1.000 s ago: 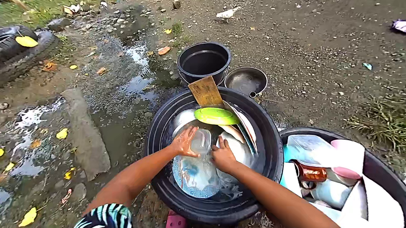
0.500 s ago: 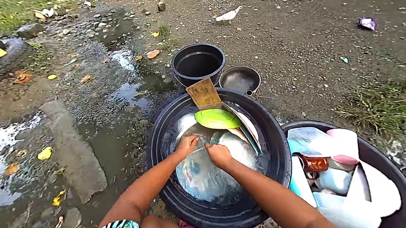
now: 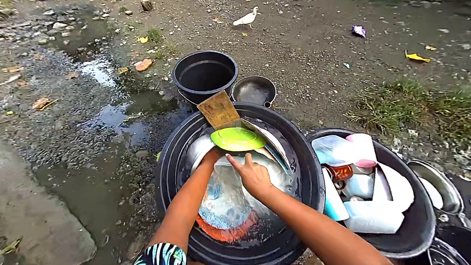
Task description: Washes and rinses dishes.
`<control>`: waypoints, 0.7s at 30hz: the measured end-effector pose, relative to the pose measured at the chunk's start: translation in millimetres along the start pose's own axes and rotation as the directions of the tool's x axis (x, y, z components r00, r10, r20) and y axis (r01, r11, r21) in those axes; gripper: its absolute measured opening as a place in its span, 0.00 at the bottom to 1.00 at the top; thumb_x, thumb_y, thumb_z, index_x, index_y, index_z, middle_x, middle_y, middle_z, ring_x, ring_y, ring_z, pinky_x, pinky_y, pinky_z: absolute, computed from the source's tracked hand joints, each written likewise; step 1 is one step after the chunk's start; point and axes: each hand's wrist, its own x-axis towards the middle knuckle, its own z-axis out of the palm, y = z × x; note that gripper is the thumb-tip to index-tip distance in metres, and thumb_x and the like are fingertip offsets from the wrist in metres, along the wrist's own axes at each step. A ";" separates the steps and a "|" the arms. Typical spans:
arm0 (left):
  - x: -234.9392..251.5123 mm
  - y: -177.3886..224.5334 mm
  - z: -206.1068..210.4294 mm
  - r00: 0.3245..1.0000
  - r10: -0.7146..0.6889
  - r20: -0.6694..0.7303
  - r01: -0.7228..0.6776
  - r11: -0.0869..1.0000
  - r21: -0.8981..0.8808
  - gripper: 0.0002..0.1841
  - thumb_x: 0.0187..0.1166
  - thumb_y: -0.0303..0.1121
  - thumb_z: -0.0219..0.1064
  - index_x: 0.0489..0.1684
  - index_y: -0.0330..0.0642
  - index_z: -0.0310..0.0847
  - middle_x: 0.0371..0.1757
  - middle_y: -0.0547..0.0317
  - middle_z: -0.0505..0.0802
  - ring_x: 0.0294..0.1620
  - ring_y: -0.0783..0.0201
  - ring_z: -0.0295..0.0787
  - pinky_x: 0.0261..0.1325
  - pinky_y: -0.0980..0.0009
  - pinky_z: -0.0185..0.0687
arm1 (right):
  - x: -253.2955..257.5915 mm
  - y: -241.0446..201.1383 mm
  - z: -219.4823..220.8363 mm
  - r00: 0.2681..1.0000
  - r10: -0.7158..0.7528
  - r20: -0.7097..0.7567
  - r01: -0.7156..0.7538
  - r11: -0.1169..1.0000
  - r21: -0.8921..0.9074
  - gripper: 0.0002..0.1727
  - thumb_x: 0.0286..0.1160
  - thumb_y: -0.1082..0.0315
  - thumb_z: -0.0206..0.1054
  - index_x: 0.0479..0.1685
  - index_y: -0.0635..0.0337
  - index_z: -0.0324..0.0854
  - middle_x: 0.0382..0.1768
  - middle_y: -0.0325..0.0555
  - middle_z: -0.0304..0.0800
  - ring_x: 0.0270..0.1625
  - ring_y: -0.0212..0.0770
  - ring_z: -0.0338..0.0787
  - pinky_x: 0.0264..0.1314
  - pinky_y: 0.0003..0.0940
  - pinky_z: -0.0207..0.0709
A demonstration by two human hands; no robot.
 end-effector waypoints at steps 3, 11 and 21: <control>38.4 -24.8 16.0 0.982 0.154 -0.113 -0.159 0.987 -0.028 0.26 0.91 0.40 0.57 0.81 0.30 0.70 0.83 0.39 0.76 0.87 0.48 0.67 0.89 0.53 0.55 | -0.8 1.7 19.7 0.997 -0.076 0.001 0.076 0.997 0.027 0.46 0.83 0.83 0.49 0.95 0.24 0.47 0.83 0.76 0.57 0.61 0.73 0.84 0.53 0.61 0.81; 38.4 -26.4 20.2 0.992 0.078 -0.098 -0.068 0.992 0.105 0.26 0.90 0.30 0.54 0.85 0.29 0.63 0.88 0.38 0.69 0.91 0.45 0.60 0.90 0.48 0.53 | -9.7 17.8 71.0 0.986 -0.072 0.150 -0.008 0.880 0.475 0.43 0.82 0.77 0.54 0.98 0.43 0.43 0.78 0.74 0.69 0.61 0.69 0.88 0.64 0.63 0.79; -5.9 -72.4 48.2 0.977 0.161 -0.138 -0.188 0.957 -0.220 0.21 0.91 0.29 0.51 0.77 0.25 0.68 0.69 0.25 0.83 0.74 0.34 0.80 0.79 0.43 0.70 | -33.1 42.3 91.1 1.000 0.000 0.025 -0.025 0.051 0.998 0.30 0.83 0.84 0.52 0.85 0.65 0.57 0.58 0.54 0.83 0.41 0.37 0.89 0.36 0.33 0.85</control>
